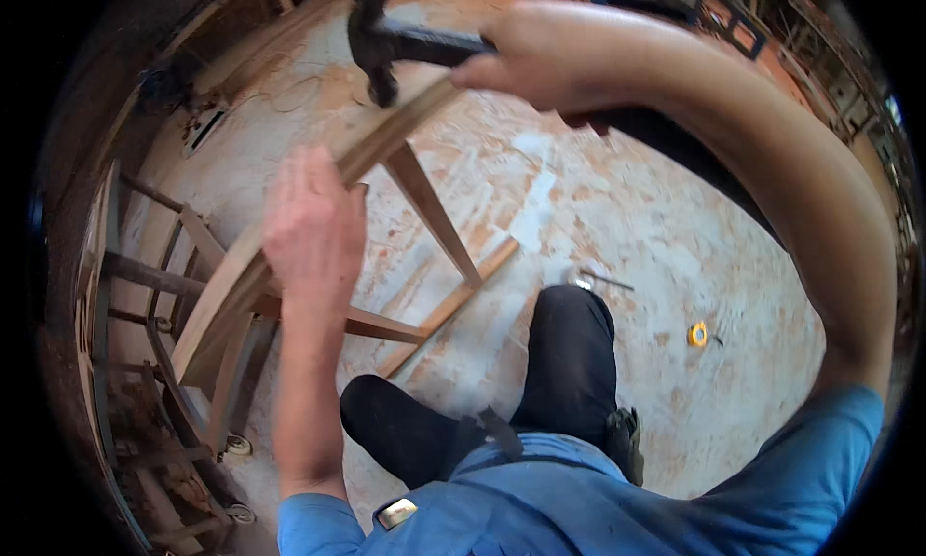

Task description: The person assembles a wooden frame by applying glue to mortise joints and tapping pieces together with a hammer. They then measure the assembled frame with a tape measure to verify dimensions.

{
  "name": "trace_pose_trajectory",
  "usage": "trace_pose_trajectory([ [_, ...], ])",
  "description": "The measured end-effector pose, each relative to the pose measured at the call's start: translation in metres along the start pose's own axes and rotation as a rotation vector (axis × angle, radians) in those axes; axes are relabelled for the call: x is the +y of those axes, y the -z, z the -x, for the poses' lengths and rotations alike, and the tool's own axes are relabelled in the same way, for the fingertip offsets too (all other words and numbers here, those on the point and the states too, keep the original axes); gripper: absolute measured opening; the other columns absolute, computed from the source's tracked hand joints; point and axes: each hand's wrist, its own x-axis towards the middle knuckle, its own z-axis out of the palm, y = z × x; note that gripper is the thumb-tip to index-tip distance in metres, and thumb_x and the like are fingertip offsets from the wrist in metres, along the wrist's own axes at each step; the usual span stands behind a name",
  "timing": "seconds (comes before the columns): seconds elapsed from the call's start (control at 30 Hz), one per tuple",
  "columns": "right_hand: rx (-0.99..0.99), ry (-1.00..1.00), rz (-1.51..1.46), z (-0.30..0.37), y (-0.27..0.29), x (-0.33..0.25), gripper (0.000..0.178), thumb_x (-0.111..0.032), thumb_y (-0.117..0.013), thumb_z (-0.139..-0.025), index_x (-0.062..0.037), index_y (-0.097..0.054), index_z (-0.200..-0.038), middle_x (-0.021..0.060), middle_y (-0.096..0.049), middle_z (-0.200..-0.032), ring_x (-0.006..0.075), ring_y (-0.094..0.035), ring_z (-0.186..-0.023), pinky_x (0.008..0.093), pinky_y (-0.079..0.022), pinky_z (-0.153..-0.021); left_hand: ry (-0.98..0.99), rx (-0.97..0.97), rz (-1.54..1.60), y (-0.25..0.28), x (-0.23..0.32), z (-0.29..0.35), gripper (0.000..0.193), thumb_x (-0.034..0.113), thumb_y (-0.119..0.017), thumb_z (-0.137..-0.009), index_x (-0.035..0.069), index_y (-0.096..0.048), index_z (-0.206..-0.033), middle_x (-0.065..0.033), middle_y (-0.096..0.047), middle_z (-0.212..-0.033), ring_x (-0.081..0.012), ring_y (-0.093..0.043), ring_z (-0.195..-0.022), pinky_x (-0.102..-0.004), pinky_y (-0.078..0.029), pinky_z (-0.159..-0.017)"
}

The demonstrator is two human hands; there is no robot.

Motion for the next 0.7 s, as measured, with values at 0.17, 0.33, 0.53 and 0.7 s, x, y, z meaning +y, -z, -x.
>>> trace_pose_trajectory([
  [0.17,0.417,0.188,-0.191,0.034,-0.081,0.087,0.035,-0.033,-0.061,-0.090,0.0022,-0.064,-0.090,0.0149,-0.057,-0.064,0.0226,-0.057,-0.057,0.0392,-0.045,-0.057,-0.059,-0.113,0.012,0.008,-0.014,0.000,0.052,0.028,-0.074,-0.079,0.006,-0.056,-0.123,-0.0126,-0.063,-0.115,-0.0290,-0.063,-0.102,-0.0389,-0.053,-0.084],
  [0.33,0.346,-0.529,-0.507,0.172,-0.231,0.188,0.027,-0.024,-0.072,-0.078,-0.0017,-0.062,-0.088,0.0093,-0.054,-0.065,0.0157,-0.053,-0.064,0.0319,-0.044,-0.060,-0.052,-0.258,0.361,-0.021,-0.023,-0.022,0.046,0.020,-0.077,-0.077,0.006,-0.059,-0.117,-0.0131,-0.063,-0.111,-0.0293,-0.062,-0.099,-0.0355,-0.050,-0.086],
  [0.53,0.156,-1.151,-0.501,0.329,-0.419,0.211,0.037,-0.035,-0.072,-0.078,0.0004,-0.062,-0.083,0.0137,-0.059,-0.063,0.0233,-0.058,-0.060,0.0378,-0.046,-0.059,0.151,-0.429,0.276,-0.054,-0.062,-0.020,0.056,0.017,-0.069,-0.085,0.015,-0.047,-0.137,-0.0131,-0.060,-0.124,-0.0263,-0.060,-0.112,-0.0367,-0.049,-0.094],
  [0.7,-0.036,-1.370,-0.452,0.392,-0.513,0.208,0.039,-0.038,-0.068,-0.081,-0.0005,-0.062,-0.087,0.0173,-0.064,-0.070,0.0300,-0.063,-0.067,0.0421,-0.048,-0.064,0.057,-0.377,-0.180,-0.104,-0.101,-0.028,0.053,0.032,-0.061,-0.093,0.013,-0.043,-0.139,-0.0165,-0.058,-0.126,-0.0284,-0.058,-0.115,-0.0400,-0.048,-0.095],
])
